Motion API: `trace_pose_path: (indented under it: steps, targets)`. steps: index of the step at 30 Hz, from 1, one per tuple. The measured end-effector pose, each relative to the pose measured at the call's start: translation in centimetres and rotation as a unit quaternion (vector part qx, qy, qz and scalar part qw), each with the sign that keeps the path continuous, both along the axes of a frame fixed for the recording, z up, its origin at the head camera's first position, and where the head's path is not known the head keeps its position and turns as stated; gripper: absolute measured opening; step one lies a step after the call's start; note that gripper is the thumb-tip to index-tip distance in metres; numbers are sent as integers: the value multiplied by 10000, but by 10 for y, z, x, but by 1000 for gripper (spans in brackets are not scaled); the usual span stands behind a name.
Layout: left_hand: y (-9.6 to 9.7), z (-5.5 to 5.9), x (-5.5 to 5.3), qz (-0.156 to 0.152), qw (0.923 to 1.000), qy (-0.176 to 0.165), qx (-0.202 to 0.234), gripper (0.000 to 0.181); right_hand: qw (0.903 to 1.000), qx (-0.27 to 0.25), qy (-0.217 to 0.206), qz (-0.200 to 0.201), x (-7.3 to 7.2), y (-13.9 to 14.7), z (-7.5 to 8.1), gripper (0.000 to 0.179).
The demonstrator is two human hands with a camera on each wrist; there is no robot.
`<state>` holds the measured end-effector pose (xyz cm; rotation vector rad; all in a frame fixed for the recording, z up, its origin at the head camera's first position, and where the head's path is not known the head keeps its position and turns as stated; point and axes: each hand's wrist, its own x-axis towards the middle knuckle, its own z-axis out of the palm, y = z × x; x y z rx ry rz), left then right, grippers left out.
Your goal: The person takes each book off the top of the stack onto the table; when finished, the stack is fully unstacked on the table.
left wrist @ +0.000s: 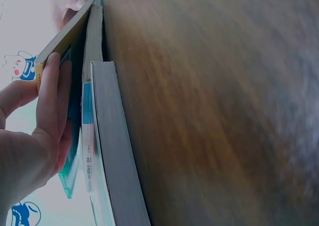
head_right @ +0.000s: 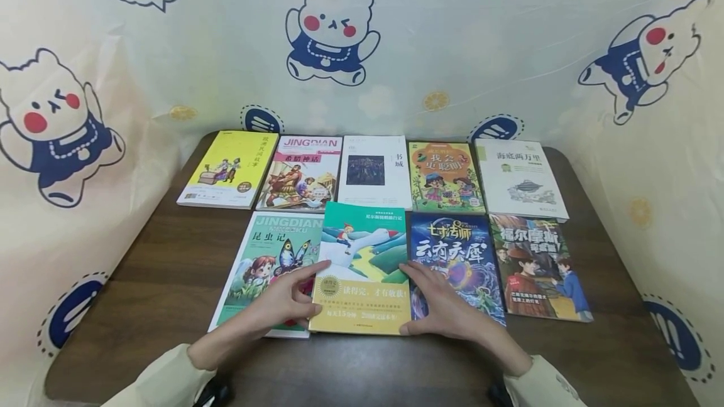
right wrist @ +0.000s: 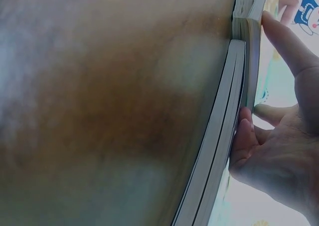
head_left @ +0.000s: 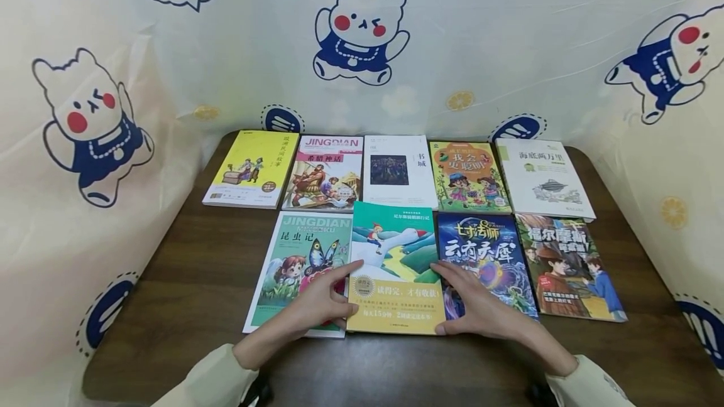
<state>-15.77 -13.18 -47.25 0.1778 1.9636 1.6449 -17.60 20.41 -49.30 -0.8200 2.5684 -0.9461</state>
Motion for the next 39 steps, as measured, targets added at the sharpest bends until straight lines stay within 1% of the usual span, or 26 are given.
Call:
trace_pose_path:
  steps: [6, 11, 16, 20, 23, 29, 35, 39]
  targets:
    - [-1, 2, 2, -8, 9998, 74, 160, 78, 10000, 36, 41, -19, 1, 0, -2, 100]
    - [-2, 4, 4, 3, 9994, 244, 236, 79, 10000, -7, 88, 23, 1, 0, -1, 97]
    - [-7, 9, 6, 9, 9988, 469, 110, 79, 9998, -43, 126, 115, 1, 0, 0, 91]
    - [-13, 16, 7, -45, 9964, 848, -64, 77, 9997, -53, 193, 137, 2, 0, 1, 87]
    - [-18, 22, 7, -75, 9949, 1004, -98, 77, 9996, -65, 227, 156, 2, 1, 1, 83]
    - [-28, 34, 6, -82, 9954, 957, -62, 79, 9994, -38, 312, 151, 1, 1, 0, 81]
    - [-32, 41, 6, -21, 9965, 820, -159, 79, 9993, -11, 341, 139, 1, 1, -1, 81]
    - [-36, 47, 7, 120, 9954, 854, -421, 79, 9995, 30, 293, 130, 1, 1, -2, 81]
